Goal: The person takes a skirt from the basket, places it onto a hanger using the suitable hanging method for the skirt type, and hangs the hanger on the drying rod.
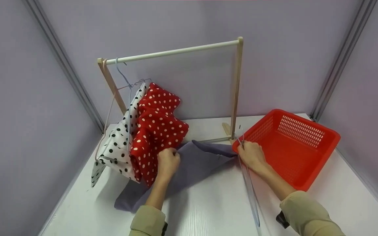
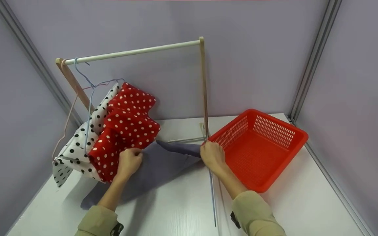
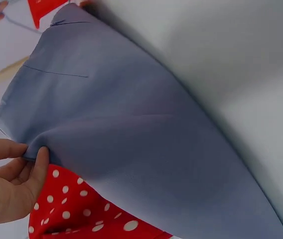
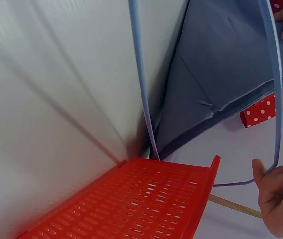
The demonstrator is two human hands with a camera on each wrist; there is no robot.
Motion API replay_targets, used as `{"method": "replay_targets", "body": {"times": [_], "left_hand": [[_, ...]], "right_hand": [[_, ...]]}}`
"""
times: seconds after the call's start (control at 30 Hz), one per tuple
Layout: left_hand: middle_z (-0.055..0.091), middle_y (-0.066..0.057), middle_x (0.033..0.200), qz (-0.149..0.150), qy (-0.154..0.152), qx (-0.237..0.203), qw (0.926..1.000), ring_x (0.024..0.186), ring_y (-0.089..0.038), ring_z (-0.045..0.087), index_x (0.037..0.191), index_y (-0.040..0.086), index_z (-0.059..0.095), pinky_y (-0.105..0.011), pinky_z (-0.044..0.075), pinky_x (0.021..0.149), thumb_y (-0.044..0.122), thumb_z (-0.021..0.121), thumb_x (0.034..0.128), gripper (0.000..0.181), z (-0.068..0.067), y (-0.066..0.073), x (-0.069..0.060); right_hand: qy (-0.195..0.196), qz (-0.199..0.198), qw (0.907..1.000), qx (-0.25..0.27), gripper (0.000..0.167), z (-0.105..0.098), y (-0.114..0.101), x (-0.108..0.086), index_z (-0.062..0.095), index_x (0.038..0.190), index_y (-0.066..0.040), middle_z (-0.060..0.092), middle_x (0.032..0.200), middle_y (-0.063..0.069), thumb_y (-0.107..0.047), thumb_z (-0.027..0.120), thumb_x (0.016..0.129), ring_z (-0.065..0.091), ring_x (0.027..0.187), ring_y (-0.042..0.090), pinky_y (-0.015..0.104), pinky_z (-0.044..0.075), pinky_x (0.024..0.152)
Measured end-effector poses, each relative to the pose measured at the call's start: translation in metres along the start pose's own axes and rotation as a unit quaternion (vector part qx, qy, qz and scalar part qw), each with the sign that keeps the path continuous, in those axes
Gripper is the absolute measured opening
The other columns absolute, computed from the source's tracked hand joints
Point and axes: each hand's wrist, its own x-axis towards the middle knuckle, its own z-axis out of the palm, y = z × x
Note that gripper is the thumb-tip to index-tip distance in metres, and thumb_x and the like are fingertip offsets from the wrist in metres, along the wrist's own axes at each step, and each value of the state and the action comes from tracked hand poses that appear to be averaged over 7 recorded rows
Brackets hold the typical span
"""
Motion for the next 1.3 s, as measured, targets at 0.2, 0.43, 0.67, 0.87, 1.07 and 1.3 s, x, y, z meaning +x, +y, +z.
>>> {"method": "replay_targets", "body": {"times": [0.2, 0.43, 0.67, 0.87, 1.07, 1.3], "left_hand": [[0.059, -0.009, 0.061, -0.039, 0.038, -0.019, 0.9984, 0.051, -0.015, 0.047, 0.072, -0.005, 0.068, -0.029, 0.043, 0.050, -0.006, 0.056, 0.0759, 0.014, -0.009, -0.002, 0.013], [0.044, 0.000, 0.051, -0.059, 0.049, -0.036, 0.9964, 0.045, -0.011, 0.036, 0.060, -0.001, 0.063, -0.023, 0.030, 0.043, -0.005, 0.055, 0.0767, 0.019, -0.013, -0.005, 0.019], [0.040, 0.003, 0.048, -0.061, 0.053, -0.037, 0.9960, 0.044, -0.011, 0.033, 0.054, 0.005, 0.056, -0.023, 0.029, 0.042, -0.004, 0.056, 0.0761, 0.024, -0.011, -0.007, 0.020], [0.050, -0.001, 0.053, -0.063, 0.045, -0.033, 0.9965, 0.047, -0.012, 0.041, 0.063, -0.001, 0.066, -0.025, 0.036, 0.047, -0.005, 0.057, 0.0749, 0.015, -0.010, -0.007, 0.017], [0.044, 0.001, 0.052, -0.062, 0.033, -0.038, 0.9968, 0.047, -0.012, 0.036, 0.060, 0.001, 0.061, -0.026, 0.034, 0.047, -0.004, 0.056, 0.0756, 0.017, -0.010, -0.007, 0.015], [0.053, -0.002, 0.057, -0.049, 0.004, -0.048, 0.9976, 0.050, -0.012, 0.043, 0.067, -0.002, 0.067, -0.026, 0.039, 0.049, -0.005, 0.056, 0.0762, 0.015, -0.005, -0.004, 0.010]], "right_hand": [[-0.015, 0.020, 0.9995, 0.021, 0.027, 0.000, 0.001, 0.003, 0.048, 0.061, -0.006, 0.041, 0.053, 0.001, -0.007, 0.047, 0.088, 0.040, 0.048, 0.014, 0.026, 0.034, 0.042], [-0.040, 0.005, 0.9985, -0.036, 0.029, 0.004, 0.000, 0.006, 0.048, 0.061, -0.007, 0.038, 0.052, 0.001, -0.009, 0.044, 0.089, 0.038, 0.047, 0.015, 0.027, 0.033, 0.042], [-0.042, -0.031, 0.9946, -0.090, 0.031, 0.009, 0.010, 0.009, 0.045, 0.057, -0.007, 0.037, 0.052, 0.000, -0.006, 0.044, 0.088, 0.038, 0.048, 0.017, 0.030, 0.033, 0.042], [-0.044, -0.009, 0.9985, -0.031, 0.033, 0.010, 0.017, 0.013, 0.043, 0.055, -0.009, 0.038, 0.050, -0.001, -0.007, 0.043, 0.088, 0.038, 0.044, 0.014, 0.026, 0.031, 0.040], [-0.050, 0.034, 0.9976, 0.032, 0.035, 0.010, 0.019, 0.015, 0.045, 0.052, -0.009, 0.043, 0.046, -0.003, -0.007, 0.042, 0.088, 0.041, 0.040, 0.010, 0.023, 0.032, 0.037], [-0.062, 0.122, 0.9802, 0.143, 0.030, 0.011, 0.014, 0.019, 0.061, 0.070, 0.005, 0.052, 0.050, 0.008, -0.008, 0.041, 0.088, 0.052, 0.037, 0.015, 0.031, 0.048, 0.040]]}}
